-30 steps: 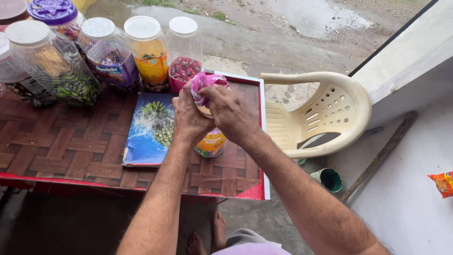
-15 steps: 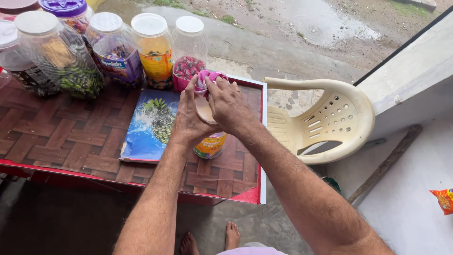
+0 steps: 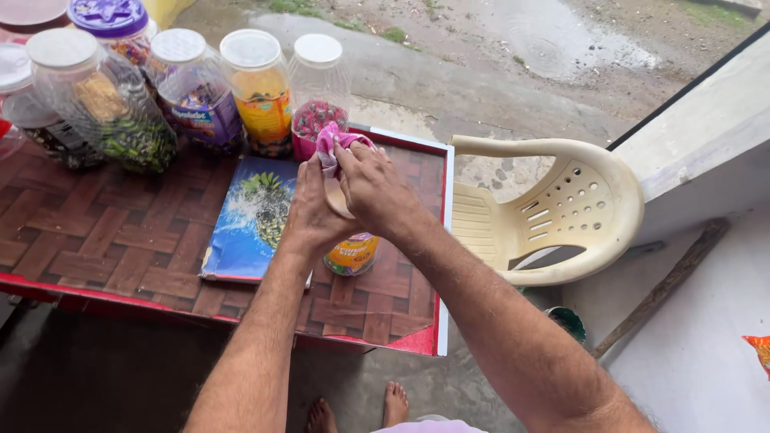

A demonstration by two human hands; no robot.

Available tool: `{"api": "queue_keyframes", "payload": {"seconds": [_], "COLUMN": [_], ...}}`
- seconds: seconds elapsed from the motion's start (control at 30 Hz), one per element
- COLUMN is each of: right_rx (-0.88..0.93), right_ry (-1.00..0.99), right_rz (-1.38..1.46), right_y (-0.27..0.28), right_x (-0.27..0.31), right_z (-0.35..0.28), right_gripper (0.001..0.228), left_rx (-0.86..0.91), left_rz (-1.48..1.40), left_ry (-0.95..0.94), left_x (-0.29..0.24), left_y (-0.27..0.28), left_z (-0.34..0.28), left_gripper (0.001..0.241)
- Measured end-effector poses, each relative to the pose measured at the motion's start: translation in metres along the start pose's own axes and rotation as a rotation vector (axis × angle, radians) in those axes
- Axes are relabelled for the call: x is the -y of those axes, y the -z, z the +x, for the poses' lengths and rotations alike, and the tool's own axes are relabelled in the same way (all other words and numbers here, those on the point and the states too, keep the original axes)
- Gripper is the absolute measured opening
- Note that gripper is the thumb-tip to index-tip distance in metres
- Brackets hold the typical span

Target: Wiping and organizing snack jars on a shop counter.

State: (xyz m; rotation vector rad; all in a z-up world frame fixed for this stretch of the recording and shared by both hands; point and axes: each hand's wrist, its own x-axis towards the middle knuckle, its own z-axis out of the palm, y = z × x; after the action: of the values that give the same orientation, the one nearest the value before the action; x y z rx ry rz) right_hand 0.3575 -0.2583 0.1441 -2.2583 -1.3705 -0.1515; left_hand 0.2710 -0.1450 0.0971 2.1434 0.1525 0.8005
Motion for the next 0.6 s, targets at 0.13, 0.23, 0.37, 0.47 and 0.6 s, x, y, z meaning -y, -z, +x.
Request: {"api": "queue_keyframes", "payload": {"seconds": [0.13, 0.23, 0.37, 0.47, 0.6], "right_rx": [-0.001, -0.174, -0.089, -0.063, -0.098], "right_ry": [-0.01, 0.146, 0.093, 0.056, 0.005], "right_rz": [-0.127, -0.417, -0.166, -0.096, -0.183], "right_y": [-0.003, -0.016, 0.013, 0.012, 0.005], "right_x": [0.01, 0.018, 0.038, 0.014, -0.004], "right_z": [-0.019, -0.042, -0.034, -0.02, -0.023], "right_gripper": [0.057, 0.053, 0.048, 0.046, 0.05], "left_rx": [0.023, 0.026, -0.021, 0.009, 0.044], "left_rz": [0.005, -0.009, -0.127, -0.076, 0.033], "left_ry": [0.028, 0.043, -0.045, 0.045, 0.111], "left_x": [0.0, 0.01, 0.014, -0.006, -0.022], "left_y": [0.0, -0.004, -0.007, 0.001, 0.005], "left_z": [0.0, -0.009, -0.01, -0.007, -0.004], "left_gripper": [0.118, 0.096, 0.087, 0.111, 0.138]}}
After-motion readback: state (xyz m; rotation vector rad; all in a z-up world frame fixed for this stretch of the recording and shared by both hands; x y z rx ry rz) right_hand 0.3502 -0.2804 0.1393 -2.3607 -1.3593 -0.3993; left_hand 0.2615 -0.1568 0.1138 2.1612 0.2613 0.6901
